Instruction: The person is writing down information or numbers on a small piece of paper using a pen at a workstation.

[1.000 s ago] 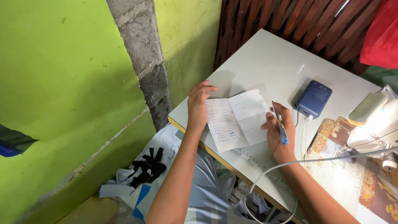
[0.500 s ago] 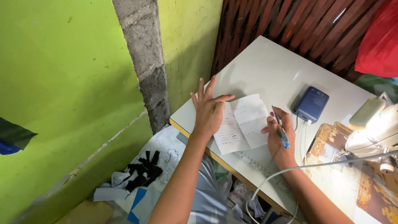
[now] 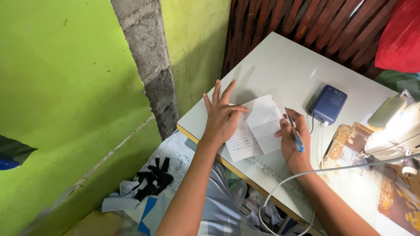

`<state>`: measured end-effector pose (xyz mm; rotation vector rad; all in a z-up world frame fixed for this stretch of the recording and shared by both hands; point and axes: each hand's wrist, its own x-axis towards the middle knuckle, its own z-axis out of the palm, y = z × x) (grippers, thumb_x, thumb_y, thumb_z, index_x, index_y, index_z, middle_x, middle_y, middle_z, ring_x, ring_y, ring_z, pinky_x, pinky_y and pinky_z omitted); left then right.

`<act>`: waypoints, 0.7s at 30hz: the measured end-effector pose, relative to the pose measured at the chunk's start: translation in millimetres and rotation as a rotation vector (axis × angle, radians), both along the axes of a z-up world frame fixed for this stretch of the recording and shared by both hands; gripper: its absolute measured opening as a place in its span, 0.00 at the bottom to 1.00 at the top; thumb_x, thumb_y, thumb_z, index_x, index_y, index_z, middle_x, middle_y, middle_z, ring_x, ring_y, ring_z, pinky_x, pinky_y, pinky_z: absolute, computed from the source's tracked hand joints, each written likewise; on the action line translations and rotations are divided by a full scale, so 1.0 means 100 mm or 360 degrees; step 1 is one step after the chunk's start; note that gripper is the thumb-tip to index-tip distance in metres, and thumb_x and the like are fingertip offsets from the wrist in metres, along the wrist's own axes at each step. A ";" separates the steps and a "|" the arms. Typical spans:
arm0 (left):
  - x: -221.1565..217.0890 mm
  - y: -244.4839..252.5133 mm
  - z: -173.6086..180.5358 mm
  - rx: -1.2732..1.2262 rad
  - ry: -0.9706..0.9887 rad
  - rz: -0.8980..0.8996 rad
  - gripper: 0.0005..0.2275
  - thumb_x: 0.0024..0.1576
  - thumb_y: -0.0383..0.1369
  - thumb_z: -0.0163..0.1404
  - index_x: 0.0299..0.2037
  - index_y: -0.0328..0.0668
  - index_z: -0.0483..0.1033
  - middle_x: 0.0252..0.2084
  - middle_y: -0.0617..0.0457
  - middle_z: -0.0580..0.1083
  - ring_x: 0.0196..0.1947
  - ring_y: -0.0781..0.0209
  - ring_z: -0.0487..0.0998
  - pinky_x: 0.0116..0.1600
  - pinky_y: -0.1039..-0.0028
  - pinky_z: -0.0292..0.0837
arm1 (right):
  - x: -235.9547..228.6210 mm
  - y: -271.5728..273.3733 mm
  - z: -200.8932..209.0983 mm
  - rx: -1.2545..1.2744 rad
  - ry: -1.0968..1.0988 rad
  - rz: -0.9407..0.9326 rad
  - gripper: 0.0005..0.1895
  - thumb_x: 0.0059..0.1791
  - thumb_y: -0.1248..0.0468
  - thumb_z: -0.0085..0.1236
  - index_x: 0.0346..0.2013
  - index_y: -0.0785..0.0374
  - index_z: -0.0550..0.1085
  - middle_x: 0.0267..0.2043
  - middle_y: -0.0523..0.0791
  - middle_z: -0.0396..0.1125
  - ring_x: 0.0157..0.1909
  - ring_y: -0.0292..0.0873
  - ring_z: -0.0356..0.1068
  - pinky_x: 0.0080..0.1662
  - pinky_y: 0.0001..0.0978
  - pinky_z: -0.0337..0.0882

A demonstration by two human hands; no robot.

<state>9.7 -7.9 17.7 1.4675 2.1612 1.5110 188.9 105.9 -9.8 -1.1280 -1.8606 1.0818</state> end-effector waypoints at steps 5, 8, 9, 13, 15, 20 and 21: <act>-0.02 -0.02 -0.01 0.0037 0.0010 -0.0054 0.19 0.49 0.31 0.36 0.35 0.56 0.85 0.76 0.55 0.54 0.77 0.37 0.36 0.70 0.28 0.19 | -0.01 -0.01 0.03 0.0011 -0.0067 -0.0015 0.19 0.60 0.54 0.47 0.65 0.54 0.68 0.37 0.48 0.76 0.47 0.52 0.76 0.60 0.50 0.65; -0.01 -0.04 0.00 0.0047 -0.0028 -0.0117 0.18 0.49 0.31 0.35 0.33 0.57 0.84 0.76 0.58 0.54 0.78 0.39 0.34 0.71 0.31 0.19 | 0.01 -0.03 0.04 0.0036 -0.0116 0.0001 0.19 0.60 0.52 0.47 0.65 0.51 0.68 0.32 0.45 0.75 0.47 0.51 0.75 0.59 0.47 0.65; 0.00 -0.03 0.00 0.0045 -0.0030 -0.0117 0.18 0.49 0.31 0.35 0.33 0.57 0.84 0.76 0.58 0.54 0.78 0.39 0.34 0.71 0.31 0.19 | 0.00 -0.03 0.05 0.0033 -0.0117 0.0001 0.19 0.60 0.52 0.47 0.65 0.51 0.68 0.32 0.45 0.75 0.47 0.51 0.75 0.59 0.47 0.65; 0.02 0.00 -0.03 -0.0133 0.0047 -0.0143 0.19 0.49 0.32 0.35 0.32 0.57 0.85 0.77 0.58 0.51 0.78 0.40 0.34 0.71 0.31 0.20 | 0.00 -0.02 0.05 0.0033 -0.0112 -0.0018 0.18 0.60 0.53 0.48 0.63 0.52 0.69 0.35 0.46 0.75 0.47 0.50 0.75 0.59 0.49 0.66; 0.02 0.00 -0.03 -0.0153 0.0055 -0.0137 0.19 0.50 0.32 0.35 0.32 0.57 0.85 0.78 0.58 0.50 0.78 0.40 0.34 0.71 0.31 0.21 | 0.00 0.00 0.04 0.0030 -0.0111 -0.0016 0.18 0.60 0.53 0.47 0.63 0.52 0.68 0.31 0.45 0.75 0.47 0.50 0.75 0.59 0.49 0.66; 0.00 0.02 -0.05 -0.0153 0.0054 -0.0133 0.19 0.49 0.32 0.35 0.32 0.57 0.86 0.78 0.58 0.49 0.78 0.40 0.33 0.71 0.31 0.21 | 0.00 0.04 -0.04 0.0067 0.0059 0.0052 0.17 0.60 0.57 0.45 0.63 0.56 0.68 0.57 0.53 0.71 0.36 0.46 0.76 0.54 0.51 0.70; 0.01 0.01 -0.03 -0.0155 0.0053 -0.0134 0.19 0.49 0.32 0.35 0.32 0.57 0.86 0.78 0.58 0.49 0.78 0.40 0.33 0.71 0.31 0.21 | 0.01 0.05 -0.05 0.0065 0.0058 0.0051 0.17 0.60 0.57 0.45 0.63 0.56 0.68 0.57 0.53 0.71 0.36 0.46 0.76 0.54 0.51 0.70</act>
